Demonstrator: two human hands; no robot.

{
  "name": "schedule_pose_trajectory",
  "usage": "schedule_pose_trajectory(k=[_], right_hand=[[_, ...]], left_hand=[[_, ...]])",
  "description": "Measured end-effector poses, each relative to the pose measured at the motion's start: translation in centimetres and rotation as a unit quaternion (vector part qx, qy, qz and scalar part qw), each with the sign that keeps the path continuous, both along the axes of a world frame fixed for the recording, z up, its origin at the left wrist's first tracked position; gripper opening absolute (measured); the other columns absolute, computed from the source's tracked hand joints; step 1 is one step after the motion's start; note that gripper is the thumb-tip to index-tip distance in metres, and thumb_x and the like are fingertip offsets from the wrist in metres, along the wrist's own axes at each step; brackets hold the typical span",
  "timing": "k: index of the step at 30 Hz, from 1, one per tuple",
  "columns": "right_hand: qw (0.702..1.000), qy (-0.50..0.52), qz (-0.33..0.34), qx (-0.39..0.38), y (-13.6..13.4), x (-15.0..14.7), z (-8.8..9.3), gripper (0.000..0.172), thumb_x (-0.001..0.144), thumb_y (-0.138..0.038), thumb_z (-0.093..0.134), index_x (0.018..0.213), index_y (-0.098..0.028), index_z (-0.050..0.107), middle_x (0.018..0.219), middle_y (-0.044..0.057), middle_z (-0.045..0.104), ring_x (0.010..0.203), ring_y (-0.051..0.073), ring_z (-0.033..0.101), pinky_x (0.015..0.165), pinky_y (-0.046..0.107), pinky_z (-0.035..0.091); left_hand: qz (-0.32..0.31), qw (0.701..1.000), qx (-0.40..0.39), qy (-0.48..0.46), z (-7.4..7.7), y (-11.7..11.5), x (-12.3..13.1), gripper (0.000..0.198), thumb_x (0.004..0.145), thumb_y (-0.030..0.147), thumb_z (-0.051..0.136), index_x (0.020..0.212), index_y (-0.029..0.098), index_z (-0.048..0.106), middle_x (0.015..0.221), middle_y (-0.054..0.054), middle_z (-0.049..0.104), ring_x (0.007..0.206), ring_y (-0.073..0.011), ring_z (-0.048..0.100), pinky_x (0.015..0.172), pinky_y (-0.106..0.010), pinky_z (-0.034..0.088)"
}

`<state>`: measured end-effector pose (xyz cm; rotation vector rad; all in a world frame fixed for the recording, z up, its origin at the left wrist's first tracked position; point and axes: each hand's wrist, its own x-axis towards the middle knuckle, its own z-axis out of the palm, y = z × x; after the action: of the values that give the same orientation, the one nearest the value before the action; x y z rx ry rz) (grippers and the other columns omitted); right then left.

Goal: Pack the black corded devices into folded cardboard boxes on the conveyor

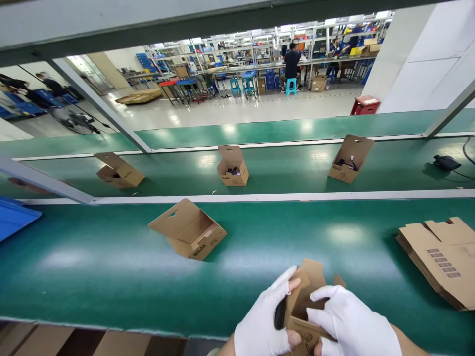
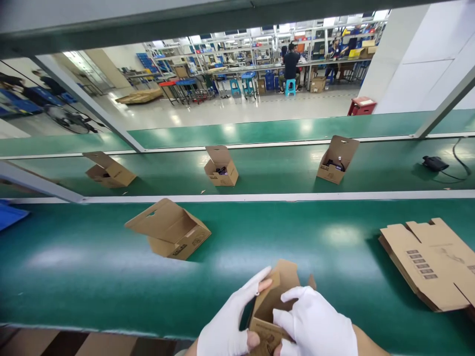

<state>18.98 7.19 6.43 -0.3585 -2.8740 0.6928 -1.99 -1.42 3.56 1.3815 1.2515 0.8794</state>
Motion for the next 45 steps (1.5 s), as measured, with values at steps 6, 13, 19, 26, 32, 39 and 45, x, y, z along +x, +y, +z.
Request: schedule_pose_trajectory(k=[6,13,19,26,32,39,45], right_hand=[[0.978,0.194,-0.077,-0.004,1.2,2.9,-2.0,0.027,0.097,-0.023,0.036,0.116,-0.023,0.055,0.095,0.005,0.069,0.087,0.017,0.063,0.1,0.041,0.042],[0.809,0.132,-0.231,-0.525,2.0,3.6,-4.2,0.05,0.097,-0.046,0.036,0.14,-0.021,0.038,0.135,0.014,0.052,0.123,0.025,0.049,0.105,0.047,0.039],[0.694,0.084,-0.098,-0.708,1.4,0.0,-1.4,0.064,0.076,-0.058,0.064,0.123,-0.016,0.056,0.122,0.012,0.06,0.112,0.031,0.056,0.097,0.047,0.043],[0.734,-0.039,-0.017,-0.677,5.2,1.3,-1.4,0.074,0.069,-0.054,0.072,0.13,-0.018,0.051,0.129,0.01,0.056,0.125,0.026,0.046,0.104,0.04,0.035],[0.898,-0.168,-0.006,-0.408,5.3,-1.7,1.8,0.034,0.072,-0.045,0.068,0.099,-0.025,0.065,0.079,-0.004,0.066,0.073,0.017,0.063,0.06,0.023,0.045],[0.961,-0.229,-0.047,-0.148,3.4,-3.6,1.6,0.03,0.07,-0.042,0.067,0.094,-0.025,0.061,0.063,-0.004,0.06,0.051,0.017,0.054,0.045,0.023,0.022],[0.988,-0.114,-0.097,-0.034,3.8,-1.9,3.1,0.032,0.078,-0.025,0.056,0.111,-0.023,0.058,0.087,0.002,0.069,0.075,0.022,0.064,0.062,0.029,0.045]], left_hand=[[-0.008,0.999,0.032,-0.011,1.8,0.0,0.7,0.05,0.071,0.063,0.061,0.094,0.019,0.056,0.153,-0.02,0.022,0.136,-0.0363,0.034,0.105,-0.046,0.034],[-0.023,0.999,0.012,-0.042,0.4,-0.8,0.8,0.053,0.067,0.055,0.069,0.102,0.021,0.051,0.157,-0.019,0.0,0.139,-0.0392,0.025,0.105,-0.052,0.029],[-0.017,0.993,0.031,-0.117,1.2,-0.2,1.2,0.048,0.063,0.049,0.074,0.096,0.022,0.052,0.148,-0.015,0.025,0.131,-0.0376,0.036,0.103,-0.049,0.033],[-0.001,0.995,0.044,-0.087,0.9,-0.6,1.3,0.054,0.054,0.04,0.078,0.096,0.023,0.049,0.113,-0.008,0.05,0.1,-0.0285,0.052,0.088,-0.041,0.039],[-0.006,0.995,0.061,-0.079,1.1,-0.3,1.4,0.05,0.054,0.045,0.077,0.089,0.021,0.049,0.103,-0.006,0.053,0.095,-0.0263,0.049,0.084,-0.038,0.037],[-0.001,0.997,0.055,-0.052,1.4,-0.2,1.3,0.048,0.057,0.052,0.073,0.082,0.02,0.048,0.091,-0.005,0.053,0.085,-0.023,0.049,0.076,-0.033,0.037],[0.041,0.995,0.063,-0.063,1.3,1.5,-0.8,0.045,0.065,0.049,0.069,0.095,0.02,0.05,0.108,-0.009,0.052,0.1,-0.028,0.051,0.089,-0.04,0.038]])
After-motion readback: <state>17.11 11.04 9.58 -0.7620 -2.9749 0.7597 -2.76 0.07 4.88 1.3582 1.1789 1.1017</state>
